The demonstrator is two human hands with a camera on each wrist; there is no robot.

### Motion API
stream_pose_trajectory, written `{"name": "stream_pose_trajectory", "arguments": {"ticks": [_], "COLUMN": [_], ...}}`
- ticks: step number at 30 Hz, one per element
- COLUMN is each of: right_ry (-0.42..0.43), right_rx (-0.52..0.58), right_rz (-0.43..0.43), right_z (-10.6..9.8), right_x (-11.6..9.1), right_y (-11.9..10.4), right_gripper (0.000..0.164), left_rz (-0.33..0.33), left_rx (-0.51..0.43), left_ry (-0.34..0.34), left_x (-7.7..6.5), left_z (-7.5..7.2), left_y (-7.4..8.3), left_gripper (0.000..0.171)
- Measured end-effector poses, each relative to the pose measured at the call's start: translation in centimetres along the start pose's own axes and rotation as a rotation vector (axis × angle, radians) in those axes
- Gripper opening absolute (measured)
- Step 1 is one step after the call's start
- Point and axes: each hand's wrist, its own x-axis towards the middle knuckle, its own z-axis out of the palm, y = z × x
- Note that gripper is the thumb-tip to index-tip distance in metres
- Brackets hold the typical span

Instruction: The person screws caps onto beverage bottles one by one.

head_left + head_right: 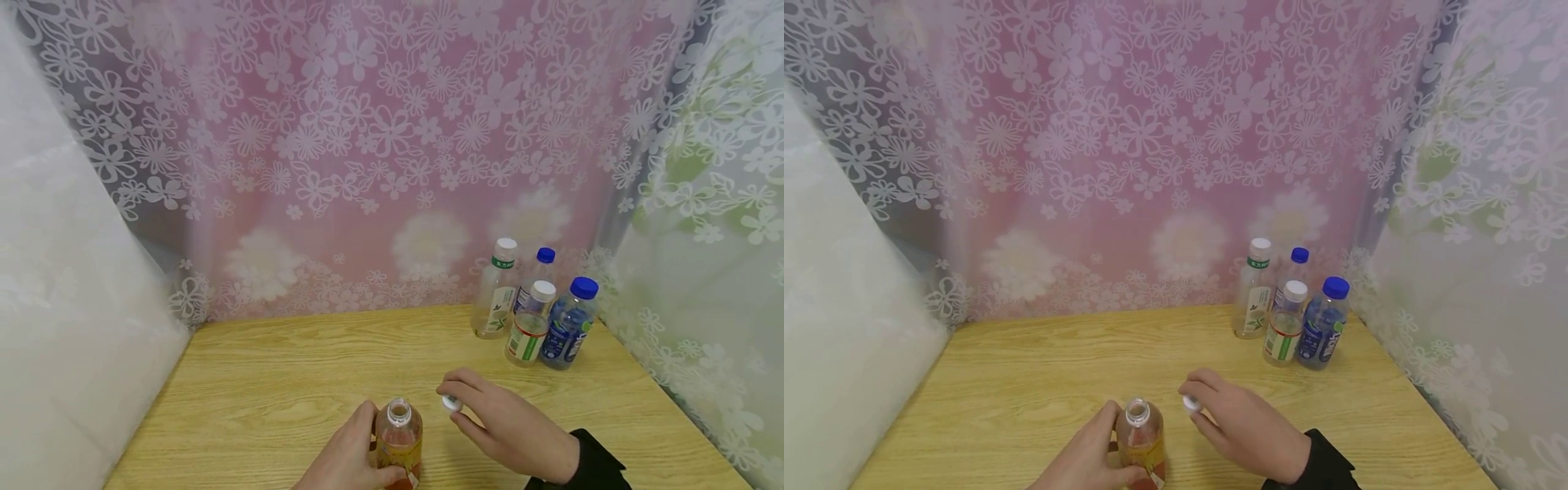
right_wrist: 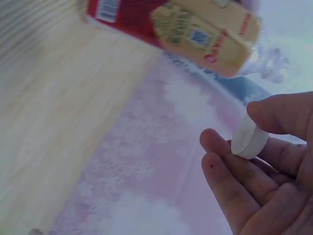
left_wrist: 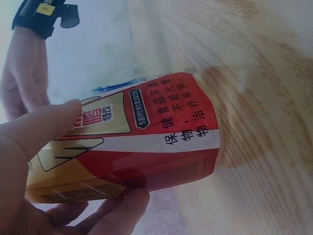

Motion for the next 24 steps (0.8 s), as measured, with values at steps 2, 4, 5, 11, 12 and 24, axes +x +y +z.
{"name": "stream_pose_trajectory", "arguments": {"ticks": [2,4,5,11,12,24], "right_ry": [0.008,0.017,0.022,0.059,0.066,0.042], "right_rx": [0.012,0.013,0.013,-0.01,-0.012,0.01], "right_rz": [-0.026,-0.054,-0.074,-0.175,-0.185,-0.296], "right_z": [-0.2,-0.5,-0.7,-1.5,-1.6,-1.5], "right_x": [0.4,0.7,0.9,2.1,2.3,4.1], "right_y": [-0.5,-1.1,-1.3,-2.7,-2.9,-4.5], "right_gripper": [0.033,0.034,0.034,0.037,0.038,0.041], "left_rz": [0.007,0.016,0.02,0.032,0.033,0.047], "left_rx": [0.001,-0.003,-0.007,-0.044,-0.046,0.006], "left_ry": [0.0,0.002,0.003,0.0,-0.002,-0.006], "left_x": [0.0,0.0,0.0,0.1,0.1,0.0], "left_z": [0.0,0.0,0.0,0.0,0.0,-0.1], "left_y": [-0.1,-0.1,-0.2,-0.2,-0.2,-0.2], "left_gripper": [0.059,0.058,0.058,0.059,0.059,0.057]}}
